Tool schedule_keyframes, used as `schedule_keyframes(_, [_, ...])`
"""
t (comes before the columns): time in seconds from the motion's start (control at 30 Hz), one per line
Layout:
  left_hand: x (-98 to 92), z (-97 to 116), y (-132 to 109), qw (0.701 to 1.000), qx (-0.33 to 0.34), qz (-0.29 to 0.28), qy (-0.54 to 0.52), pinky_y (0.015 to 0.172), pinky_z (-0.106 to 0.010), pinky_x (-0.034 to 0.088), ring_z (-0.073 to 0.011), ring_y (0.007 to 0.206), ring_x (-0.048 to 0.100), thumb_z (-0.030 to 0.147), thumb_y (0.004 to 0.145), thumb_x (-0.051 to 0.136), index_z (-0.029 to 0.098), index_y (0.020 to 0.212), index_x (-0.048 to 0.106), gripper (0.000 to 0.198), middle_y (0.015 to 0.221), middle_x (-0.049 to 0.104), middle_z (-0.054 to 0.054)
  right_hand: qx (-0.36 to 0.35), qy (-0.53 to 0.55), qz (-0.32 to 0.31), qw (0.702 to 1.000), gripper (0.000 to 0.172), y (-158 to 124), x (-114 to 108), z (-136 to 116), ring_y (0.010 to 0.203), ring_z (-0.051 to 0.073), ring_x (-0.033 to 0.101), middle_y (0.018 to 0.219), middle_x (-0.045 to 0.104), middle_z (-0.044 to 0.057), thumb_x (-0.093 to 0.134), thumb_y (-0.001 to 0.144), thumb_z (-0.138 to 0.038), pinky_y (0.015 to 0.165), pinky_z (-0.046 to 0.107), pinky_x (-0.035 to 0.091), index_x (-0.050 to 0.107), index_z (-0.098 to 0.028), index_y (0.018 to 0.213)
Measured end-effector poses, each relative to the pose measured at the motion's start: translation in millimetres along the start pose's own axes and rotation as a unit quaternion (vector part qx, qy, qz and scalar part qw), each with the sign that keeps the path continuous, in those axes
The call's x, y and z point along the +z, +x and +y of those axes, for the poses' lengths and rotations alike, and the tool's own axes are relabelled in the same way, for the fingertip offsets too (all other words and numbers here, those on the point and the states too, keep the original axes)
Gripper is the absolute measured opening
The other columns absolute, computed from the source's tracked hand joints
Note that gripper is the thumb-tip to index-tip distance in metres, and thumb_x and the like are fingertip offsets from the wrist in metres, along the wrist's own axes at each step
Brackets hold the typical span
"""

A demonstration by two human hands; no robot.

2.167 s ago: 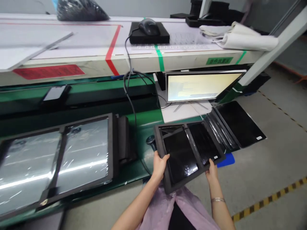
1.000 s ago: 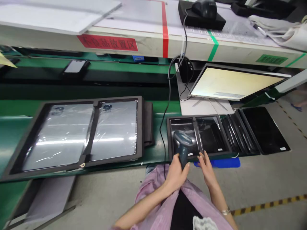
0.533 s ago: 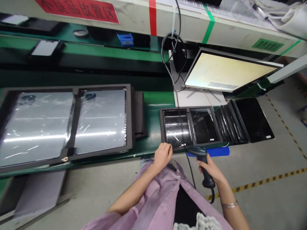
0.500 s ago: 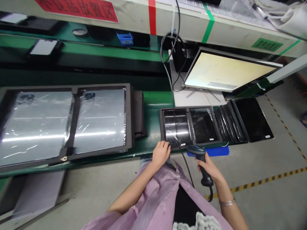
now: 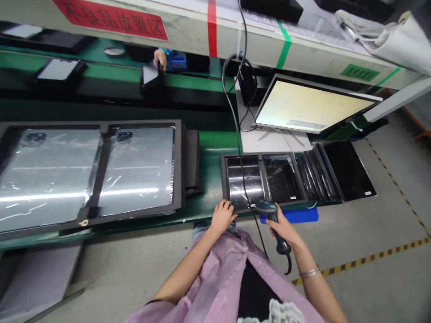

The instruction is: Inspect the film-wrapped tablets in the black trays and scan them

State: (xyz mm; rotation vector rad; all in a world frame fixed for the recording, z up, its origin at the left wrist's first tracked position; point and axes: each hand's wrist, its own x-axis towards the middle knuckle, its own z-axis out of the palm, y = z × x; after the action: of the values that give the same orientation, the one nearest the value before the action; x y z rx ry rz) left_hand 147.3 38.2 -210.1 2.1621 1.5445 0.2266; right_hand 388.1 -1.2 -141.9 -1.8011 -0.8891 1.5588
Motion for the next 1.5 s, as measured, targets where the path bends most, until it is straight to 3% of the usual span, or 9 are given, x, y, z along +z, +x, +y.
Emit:
schedule_keyframes(0.23, [1.7,0.0,0.2,0.999,0.002,-0.012,0.035,0.094,-0.045,0.041,-0.033,0.121,0.042,0.024,0.083,0.062,0.018,0.098,0.062,0.016,0.119,0.056,-0.014,-0.005,-0.011,-0.003,1.0,0.096,1.7,-0.7,-2.2,0.045,0.014,0.054,0.061,0.059,-0.007,0.07,0.066,-0.024,0.04,0.023,0.044,0.018,-0.02,0.147])
schedule_keyframes(0.33, [3.2,-0.2,1.3,0.999,0.003,-0.016,0.045,0.094,-0.045,0.041,-0.0336,0.12,0.042,0.024,0.083,0.061,0.017,0.099,0.062,0.017,0.119,0.056,-0.014,-0.007,-0.011,0.009,1.0,0.096,1.2,-12.3,-3.7,0.046,0.015,0.055,0.064,0.06,-0.006,0.071,0.065,-0.026,0.042,0.025,0.045,0.021,-0.02,0.146])
schedule_keyframes(0.43, [4.0,0.0,2.5,0.998,0.003,-0.016,0.053,0.094,-0.046,0.041,-0.034,0.12,0.041,0.019,0.082,0.061,0.017,0.099,0.061,0.017,0.12,0.055,-0.015,-0.016,-0.02,0.05,0.998,0.093,2.7,-47.3,-5.1,0.047,0.014,0.054,0.068,0.061,-0.005,0.072,0.064,-0.029,0.042,0.025,0.045,0.025,-0.021,0.144])
schedule_keyframes(0.6, [4.7,0.2,3.9,0.998,0.003,-0.012,0.059,0.093,-0.045,0.043,-0.0334,0.12,0.042,0.018,0.082,0.06,0.018,0.098,0.06,0.016,0.12,0.055,-0.014,-0.02,-0.05,0.124,0.991,0.077,10.3,-126.6,-7.2,0.046,0.013,0.053,0.06,0.055,-0.008,0.072,0.063,-0.028,0.042,0.023,0.044,0.037,-0.019,0.131])
schedule_keyframes(0.73, [4.1,1.7,4.3,0.998,0.001,-0.009,0.066,0.092,-0.044,0.046,-0.0322,0.118,0.045,0.019,0.081,0.061,0.018,0.096,0.06,0.015,0.117,0.056,-0.012,-0.004,-0.068,0.117,0.991,0.064,18.7,-157.6,-10.6,0.047,0.014,0.054,0.059,0.054,-0.007,0.07,0.066,-0.027,0.044,0.024,0.045,0.04,-0.021,0.122])
schedule_keyframes(1.33, [6.7,2.2,4.4,0.998,-0.001,0.003,0.058,0.092,-0.045,0.048,-0.0325,0.118,0.046,0.017,0.081,0.061,0.017,0.094,0.059,0.013,0.115,0.057,-0.013,0.02,-0.084,0.088,0.992,0.058,23.8,-169.7,-16.3,0.051,0.013,0.056,0.063,0.055,-0.007,0.071,0.066,-0.027,0.045,0.023,0.045,0.042,-0.024,0.116])
schedule_keyframes(1.43, [3.6,1.8,4.7,0.999,0.008,0.009,0.04,0.093,-0.045,0.048,-0.0324,0.119,0.046,0.014,0.08,0.06,0.015,0.092,0.06,0.012,0.114,0.058,-0.014,0.014,-0.06,0.08,0.995,0.054,21.2,-159.0,-20.6,0.052,0.013,0.057,0.065,0.057,-0.006,0.074,0.065,-0.029,0.046,0.024,0.047,0.044,-0.024,0.109])
schedule_keyframes(1.5, [-2.9,3.4,2.4,0.999,0.02,0.018,0.023,0.092,-0.043,0.049,-0.0304,0.116,0.05,0.014,0.081,0.059,0.015,0.092,0.06,0.012,0.113,0.059,-0.014,0.006,-0.035,0.05,0.998,0.048,21.3,-139.3,-24.5,0.054,0.014,0.059,0.072,0.061,-0.002,0.074,0.065,-0.034,0.047,0.026,0.049,0.046,-0.023,0.102])
